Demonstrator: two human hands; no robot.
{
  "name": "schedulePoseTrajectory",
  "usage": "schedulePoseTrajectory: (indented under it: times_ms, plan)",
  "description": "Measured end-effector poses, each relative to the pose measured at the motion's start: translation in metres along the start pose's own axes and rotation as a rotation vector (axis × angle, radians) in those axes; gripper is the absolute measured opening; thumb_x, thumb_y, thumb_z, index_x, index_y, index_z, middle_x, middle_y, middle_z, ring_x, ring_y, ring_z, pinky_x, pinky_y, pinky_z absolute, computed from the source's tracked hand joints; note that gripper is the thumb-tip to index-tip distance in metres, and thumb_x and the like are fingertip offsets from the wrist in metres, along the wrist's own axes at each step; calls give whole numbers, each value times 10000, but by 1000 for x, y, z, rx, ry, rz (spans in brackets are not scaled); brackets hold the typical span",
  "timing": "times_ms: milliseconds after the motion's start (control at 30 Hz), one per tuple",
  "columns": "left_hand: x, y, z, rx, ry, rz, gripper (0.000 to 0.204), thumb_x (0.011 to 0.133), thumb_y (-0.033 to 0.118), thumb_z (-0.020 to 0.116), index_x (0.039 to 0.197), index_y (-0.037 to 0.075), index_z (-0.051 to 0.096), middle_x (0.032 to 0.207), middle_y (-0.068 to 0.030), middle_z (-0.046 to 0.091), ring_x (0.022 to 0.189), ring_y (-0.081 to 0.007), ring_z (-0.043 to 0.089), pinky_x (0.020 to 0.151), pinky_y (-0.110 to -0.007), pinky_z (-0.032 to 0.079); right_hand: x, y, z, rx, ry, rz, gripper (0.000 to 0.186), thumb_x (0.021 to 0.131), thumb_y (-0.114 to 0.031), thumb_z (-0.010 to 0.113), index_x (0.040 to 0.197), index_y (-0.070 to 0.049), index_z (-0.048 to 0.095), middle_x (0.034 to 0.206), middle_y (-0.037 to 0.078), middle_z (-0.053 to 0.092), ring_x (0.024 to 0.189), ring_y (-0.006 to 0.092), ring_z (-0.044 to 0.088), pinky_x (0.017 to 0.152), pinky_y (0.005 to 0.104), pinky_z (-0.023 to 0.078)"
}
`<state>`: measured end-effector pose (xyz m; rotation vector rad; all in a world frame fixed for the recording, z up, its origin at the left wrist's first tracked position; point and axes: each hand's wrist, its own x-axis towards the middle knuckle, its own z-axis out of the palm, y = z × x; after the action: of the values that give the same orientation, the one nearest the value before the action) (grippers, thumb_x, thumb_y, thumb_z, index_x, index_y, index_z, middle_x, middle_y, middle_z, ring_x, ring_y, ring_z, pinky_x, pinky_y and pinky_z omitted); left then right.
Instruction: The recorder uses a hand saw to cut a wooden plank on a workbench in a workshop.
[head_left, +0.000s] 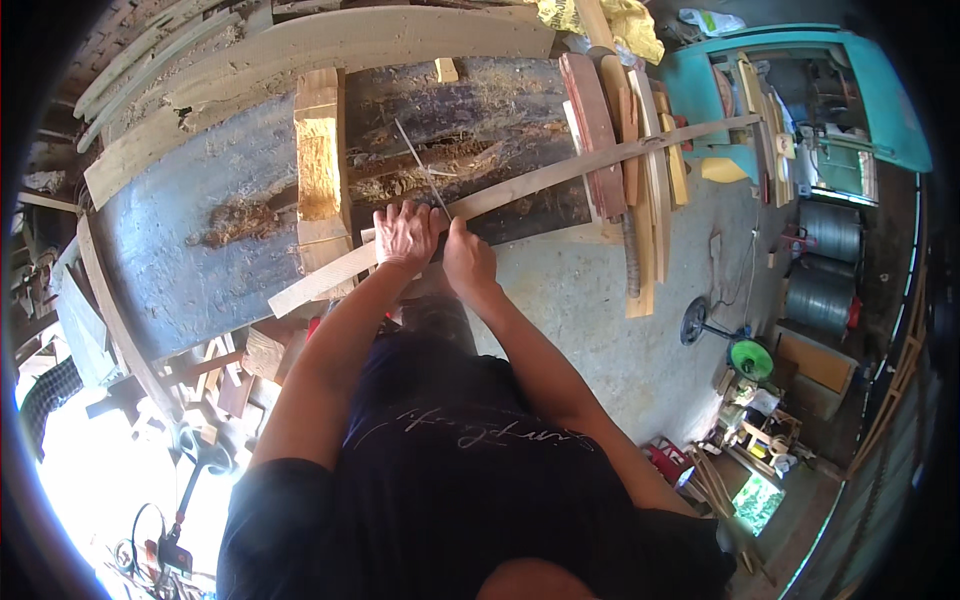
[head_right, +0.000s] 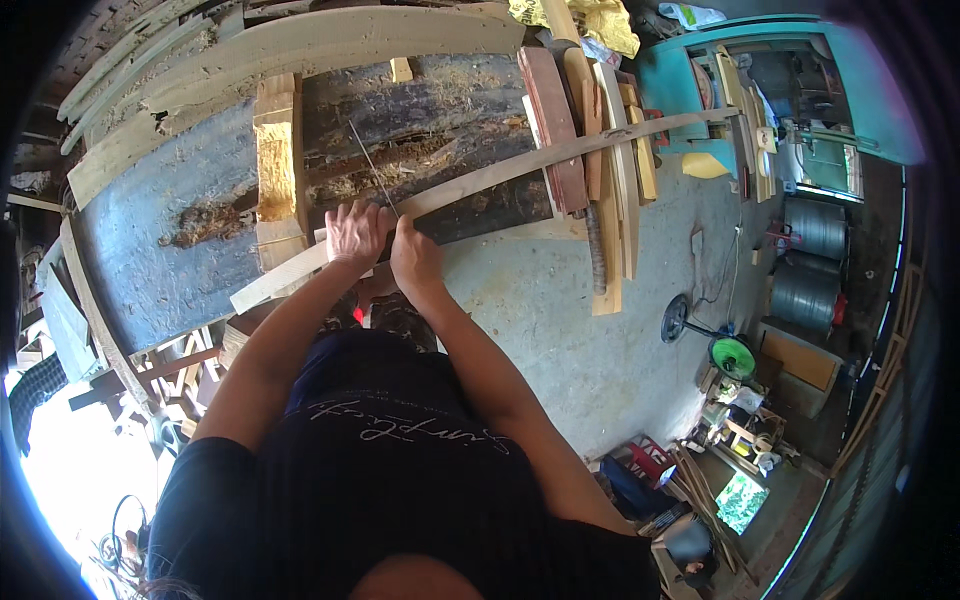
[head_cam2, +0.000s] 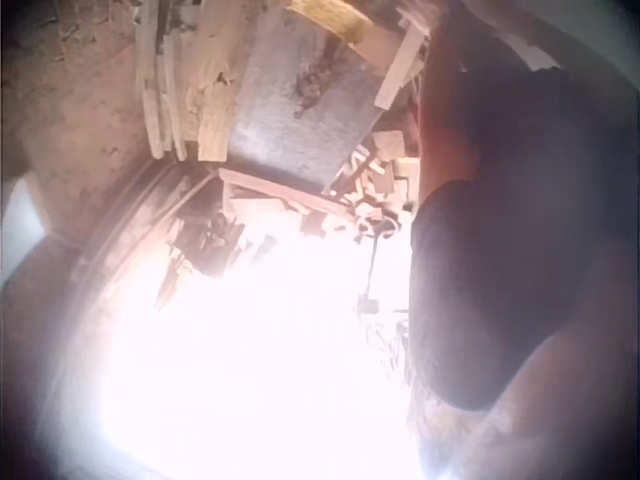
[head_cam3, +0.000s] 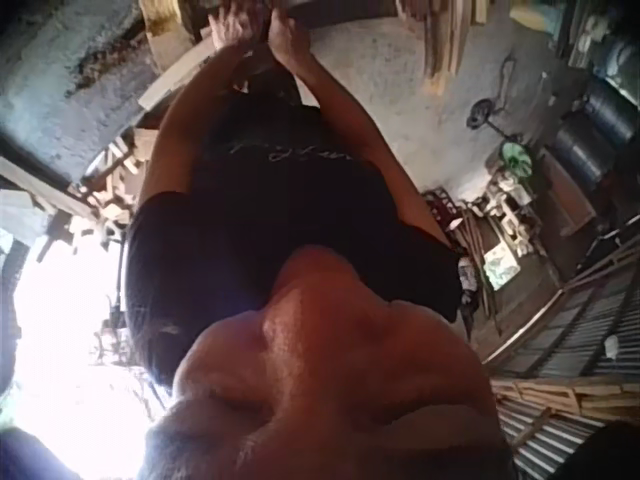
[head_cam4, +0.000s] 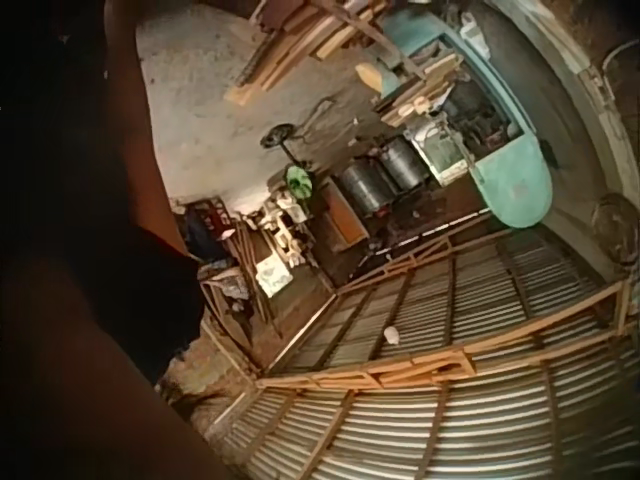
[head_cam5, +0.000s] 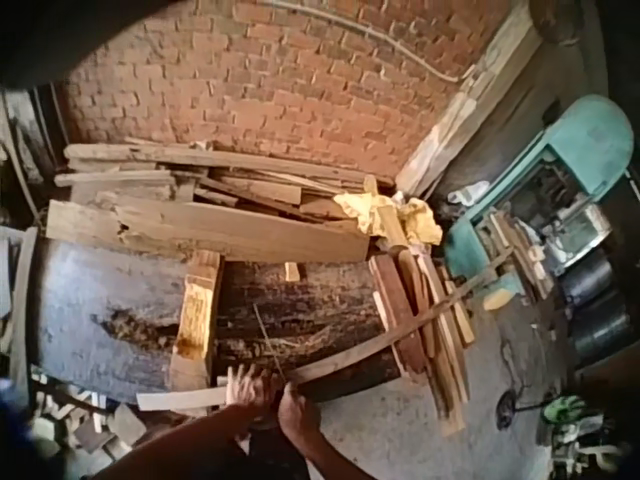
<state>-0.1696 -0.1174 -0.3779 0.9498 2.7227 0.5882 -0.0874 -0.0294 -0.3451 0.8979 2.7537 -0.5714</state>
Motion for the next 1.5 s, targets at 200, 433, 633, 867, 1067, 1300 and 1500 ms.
schedulePoseTrajectory:
  times_ms: [200,433,633,867,1067,1300,1500]
  plan:
    - [1,1,3,15,33,-127,346,937,358,445,864,102,667,924,-86,623,891,-278,574,785,-445,401,-24,15,-10,7,-11,-49,104,923,-148,459,947,-46,459,690,214,629,685,406,640,606,525,497]
    - [4,3,2,19,7,-104,365,943,360,433,829,100,662,905,-88,612,887,-284,567,784,-442,400,-63,40,-8,-14,-30,14,95,919,-142,465,915,-49,446,644,187,616,634,398,630,550,499,491]
    - [2,1,15,31,89,-60,357,935,353,449,753,103,628,873,-82,605,834,-286,557,739,-436,396,-18,23,6,57,22,-48,92,904,-137,473,920,-49,450,656,194,621,632,399,628,556,499,493]
    - [5,5,11,60,113,-54,347,929,348,456,743,104,618,847,-77,603,827,-284,557,731,-441,401,-46,34,-11,27,-67,2,97,915,-134,473,946,-45,455,706,213,629,659,402,627,577,505,492]
    - [4,1,10,58,87,-82,345,931,345,458,764,106,642,867,-71,608,847,-278,560,748,-435,404,-42,30,2,60,54,-76,106,928,-151,469,960,-51,459,648,182,617,623,397,623,550,504,487]
    - [3,7,9,56,96,-66,345,931,343,458,758,106,641,866,-69,609,848,-279,561,740,-434,404,-53,36,-3,64,83,-45,107,924,-155,469,950,-52,456,638,183,614,610,397,621,530,499,483]
    - [4,-3,15,54,117,-66,341,925,339,468,741,107,636,843,-76,605,821,-281,567,717,-441,407,-43,26,-5,86,84,-114,98,904,-134,482,927,-46,445,639,199,611,628,410,625,538,514,479]
